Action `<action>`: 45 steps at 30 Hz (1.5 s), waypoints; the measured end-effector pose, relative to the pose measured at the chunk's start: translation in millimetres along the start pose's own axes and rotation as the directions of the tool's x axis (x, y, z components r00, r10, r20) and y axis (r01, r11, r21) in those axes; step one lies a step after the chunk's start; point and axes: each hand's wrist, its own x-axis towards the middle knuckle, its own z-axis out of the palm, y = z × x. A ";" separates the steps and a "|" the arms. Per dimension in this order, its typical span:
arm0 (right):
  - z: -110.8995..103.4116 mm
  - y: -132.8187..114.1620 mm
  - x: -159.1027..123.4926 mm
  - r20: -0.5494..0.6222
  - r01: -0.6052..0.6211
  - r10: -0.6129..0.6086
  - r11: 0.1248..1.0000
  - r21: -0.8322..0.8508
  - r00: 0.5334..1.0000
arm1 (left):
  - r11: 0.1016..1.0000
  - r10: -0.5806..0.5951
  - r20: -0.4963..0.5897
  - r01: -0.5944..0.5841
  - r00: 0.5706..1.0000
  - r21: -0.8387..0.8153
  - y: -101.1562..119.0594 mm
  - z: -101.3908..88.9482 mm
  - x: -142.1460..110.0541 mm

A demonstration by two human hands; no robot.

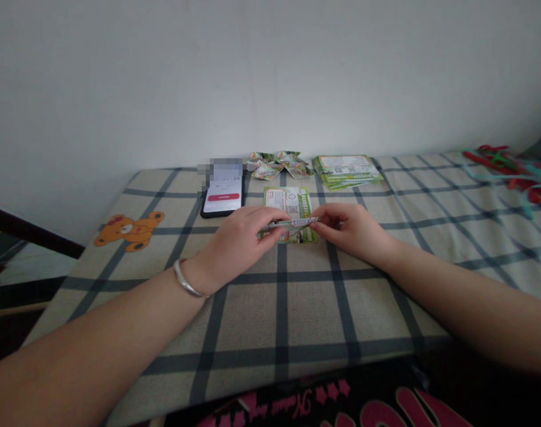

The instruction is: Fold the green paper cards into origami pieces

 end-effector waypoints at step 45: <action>-4.0 -4.2 -0.1 0.196 0.338 -0.284 0.872 -0.355 0.939 | 0.991 0.098 0.277 -0.119 0.956 0.060 1.7 1.1 0.2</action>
